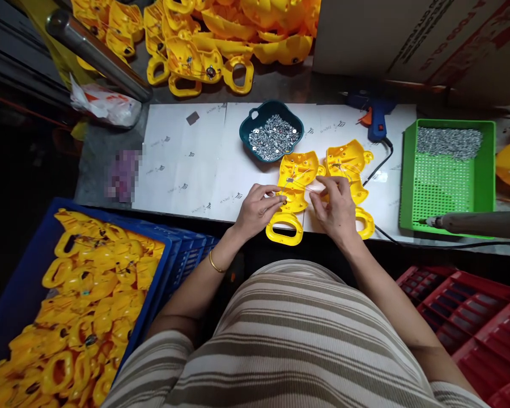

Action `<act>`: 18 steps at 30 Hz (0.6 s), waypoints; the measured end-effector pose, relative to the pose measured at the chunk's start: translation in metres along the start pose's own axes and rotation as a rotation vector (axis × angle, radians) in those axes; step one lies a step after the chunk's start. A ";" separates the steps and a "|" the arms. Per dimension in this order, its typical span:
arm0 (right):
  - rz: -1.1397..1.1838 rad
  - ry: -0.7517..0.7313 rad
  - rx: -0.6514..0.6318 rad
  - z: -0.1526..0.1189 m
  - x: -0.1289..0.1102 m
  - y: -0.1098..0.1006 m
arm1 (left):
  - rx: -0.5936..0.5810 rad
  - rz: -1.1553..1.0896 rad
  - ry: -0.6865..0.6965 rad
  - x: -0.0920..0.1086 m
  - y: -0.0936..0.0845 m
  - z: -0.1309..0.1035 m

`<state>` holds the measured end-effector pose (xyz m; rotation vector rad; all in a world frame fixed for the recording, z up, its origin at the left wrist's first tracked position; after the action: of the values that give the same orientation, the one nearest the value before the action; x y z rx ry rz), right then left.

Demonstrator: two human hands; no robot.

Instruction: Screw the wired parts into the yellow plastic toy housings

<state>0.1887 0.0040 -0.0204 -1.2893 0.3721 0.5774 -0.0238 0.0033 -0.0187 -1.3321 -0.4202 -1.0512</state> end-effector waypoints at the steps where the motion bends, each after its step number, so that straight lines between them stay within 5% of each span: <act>1: -0.011 -0.014 0.044 0.000 -0.001 -0.003 | 0.007 -0.053 -0.017 0.004 0.001 0.003; 7: 0.117 -0.141 0.025 -0.015 -0.023 -0.011 | 0.222 -0.617 -0.499 0.019 0.020 0.012; 10: 0.190 -0.126 0.006 -0.019 -0.030 -0.008 | 0.239 -0.836 -0.666 0.024 0.026 0.014; 14: 0.360 -0.096 -0.061 -0.019 -0.028 0.001 | 0.210 -0.978 -0.727 0.029 0.028 0.012; 18: 0.669 0.134 -0.146 -0.016 -0.020 0.010 | 0.228 -0.935 -0.639 0.029 0.027 0.008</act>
<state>0.1674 -0.0140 -0.0210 -1.3394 0.9015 1.0974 0.0149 -0.0027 -0.0095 -1.2444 -1.7065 -1.2323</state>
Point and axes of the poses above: each hand's wrist, its own z-axis towards the middle knuckle, its own y-axis out of the palm, x = y × z, the point moved 2 cm from there along z, towards the middle knuckle, and after that the axes turned 7 degrees about -z, right-handed, at the moved point
